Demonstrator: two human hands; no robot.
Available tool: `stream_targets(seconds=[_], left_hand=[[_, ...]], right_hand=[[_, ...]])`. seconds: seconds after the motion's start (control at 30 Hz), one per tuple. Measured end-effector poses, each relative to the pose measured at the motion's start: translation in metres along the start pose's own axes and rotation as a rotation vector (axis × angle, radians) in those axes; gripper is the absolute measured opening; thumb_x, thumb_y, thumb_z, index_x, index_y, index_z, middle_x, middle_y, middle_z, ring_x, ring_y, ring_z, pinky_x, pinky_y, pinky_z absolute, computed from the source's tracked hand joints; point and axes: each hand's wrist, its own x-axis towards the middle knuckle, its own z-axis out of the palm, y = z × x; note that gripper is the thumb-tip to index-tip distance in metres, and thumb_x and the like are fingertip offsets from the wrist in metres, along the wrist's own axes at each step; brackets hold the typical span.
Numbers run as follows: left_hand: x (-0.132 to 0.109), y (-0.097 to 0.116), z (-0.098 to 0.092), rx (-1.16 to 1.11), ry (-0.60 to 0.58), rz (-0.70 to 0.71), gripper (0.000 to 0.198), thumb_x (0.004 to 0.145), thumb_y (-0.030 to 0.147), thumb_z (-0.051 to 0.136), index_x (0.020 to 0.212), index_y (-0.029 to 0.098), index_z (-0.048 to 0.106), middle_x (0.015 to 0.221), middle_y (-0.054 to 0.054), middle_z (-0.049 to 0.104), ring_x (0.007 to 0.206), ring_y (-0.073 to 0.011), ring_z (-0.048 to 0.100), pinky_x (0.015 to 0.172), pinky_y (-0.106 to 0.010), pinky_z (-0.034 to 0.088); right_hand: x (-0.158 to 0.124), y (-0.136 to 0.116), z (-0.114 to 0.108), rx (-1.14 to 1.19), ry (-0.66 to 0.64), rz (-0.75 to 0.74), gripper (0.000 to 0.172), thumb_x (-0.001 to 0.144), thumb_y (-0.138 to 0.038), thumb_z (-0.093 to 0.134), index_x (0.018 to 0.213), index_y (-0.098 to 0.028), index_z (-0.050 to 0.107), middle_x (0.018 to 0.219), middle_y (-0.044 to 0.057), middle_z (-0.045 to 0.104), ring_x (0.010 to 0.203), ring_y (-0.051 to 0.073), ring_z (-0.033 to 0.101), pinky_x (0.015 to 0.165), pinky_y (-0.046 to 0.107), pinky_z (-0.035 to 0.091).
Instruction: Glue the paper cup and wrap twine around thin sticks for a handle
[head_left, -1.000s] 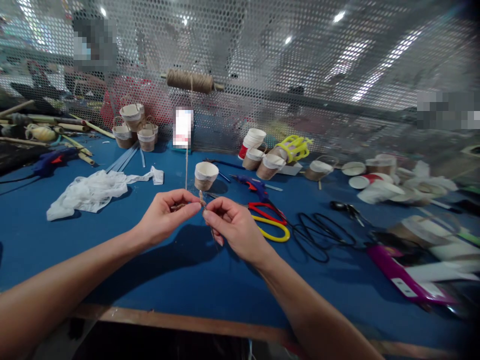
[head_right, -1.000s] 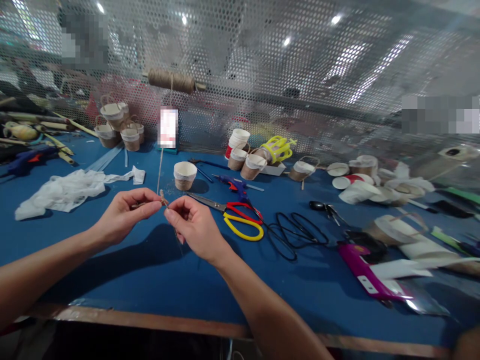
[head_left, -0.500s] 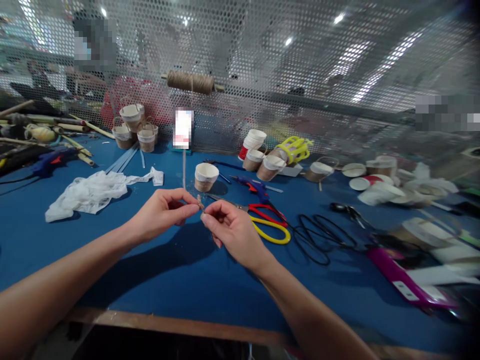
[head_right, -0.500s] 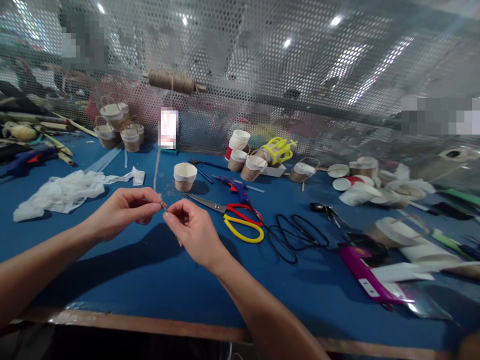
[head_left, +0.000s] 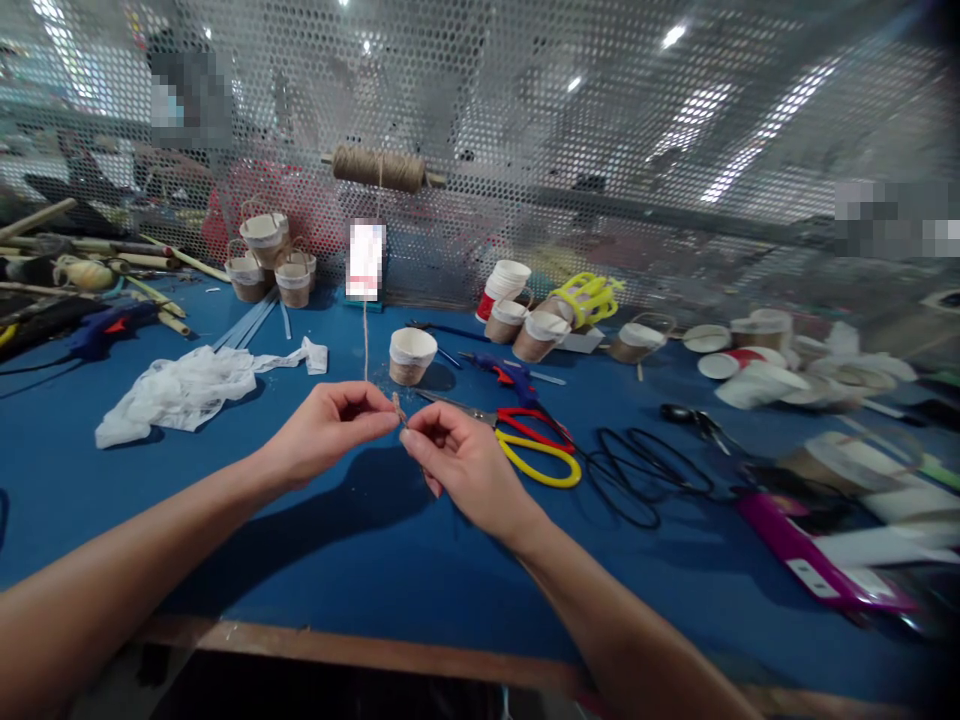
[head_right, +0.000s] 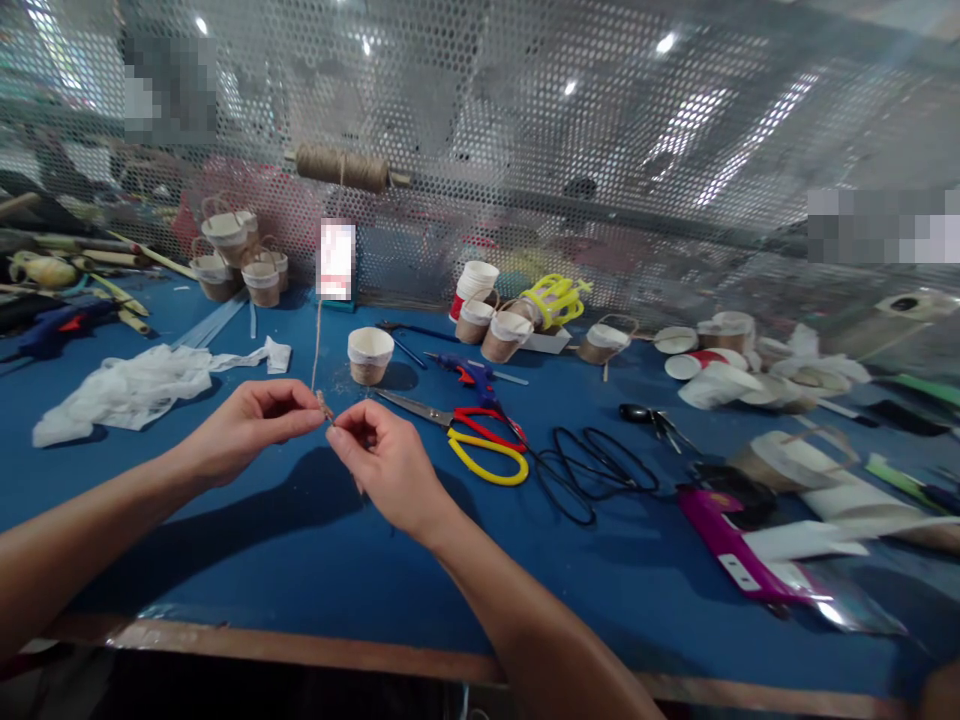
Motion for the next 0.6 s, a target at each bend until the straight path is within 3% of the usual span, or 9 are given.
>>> stream_targets(seconds=[0.13,0.27,0.47,0.6], left_hand=[[0.0,-0.002,0.001,-0.03,0.041,-0.03,0.011,0.064,0.025,0.07,0.065,0.015,0.064,0.072,0.0,0.065,0.069,-0.0101,0.056,0.069,-0.023,0.042],[-0.001,0.0,0.004,-0.063,0.083,-0.041,0.012,0.061,0.023,0.072,0.061,0.015,0.064,0.067,0.001,0.064,0.063,-0.0081,0.054,0.062,-0.021,0.041],[-0.002,0.003,0.004,-0.176,-0.011,-0.135,0.015,0.06,0.025,0.073,0.06,0.015,0.062,0.061,0.003,0.061,0.048,-0.0038,0.043,0.043,-0.018,0.025],[-0.002,0.003,0.003,-0.254,-0.082,-0.158,0.015,0.058,0.023,0.074,0.06,0.014,0.062,0.058,0.002,0.061,0.047,-0.0043,0.046,0.045,-0.018,0.029]], right_hand=[[-0.001,0.0,0.002,-0.012,0.02,-0.012,0.014,0.077,-0.03,0.055,0.074,-0.017,0.048,0.055,-0.007,0.045,0.037,0.004,0.04,0.036,0.018,0.034],[-0.002,0.0,0.001,0.003,0.027,-0.011,0.014,0.076,-0.029,0.057,0.074,-0.017,0.048,0.056,-0.007,0.045,0.036,0.003,0.041,0.036,0.018,0.034],[0.001,-0.003,-0.008,0.406,-0.261,0.171,0.019,0.075,-0.032,0.06,0.073,-0.016,0.05,0.059,-0.005,0.054,0.038,0.003,0.043,0.033,0.014,0.034],[0.0,-0.002,-0.007,0.597,-0.335,0.244,0.019,0.072,-0.028,0.065,0.071,-0.015,0.051,0.059,-0.004,0.056,0.04,0.002,0.044,0.031,0.011,0.032]])
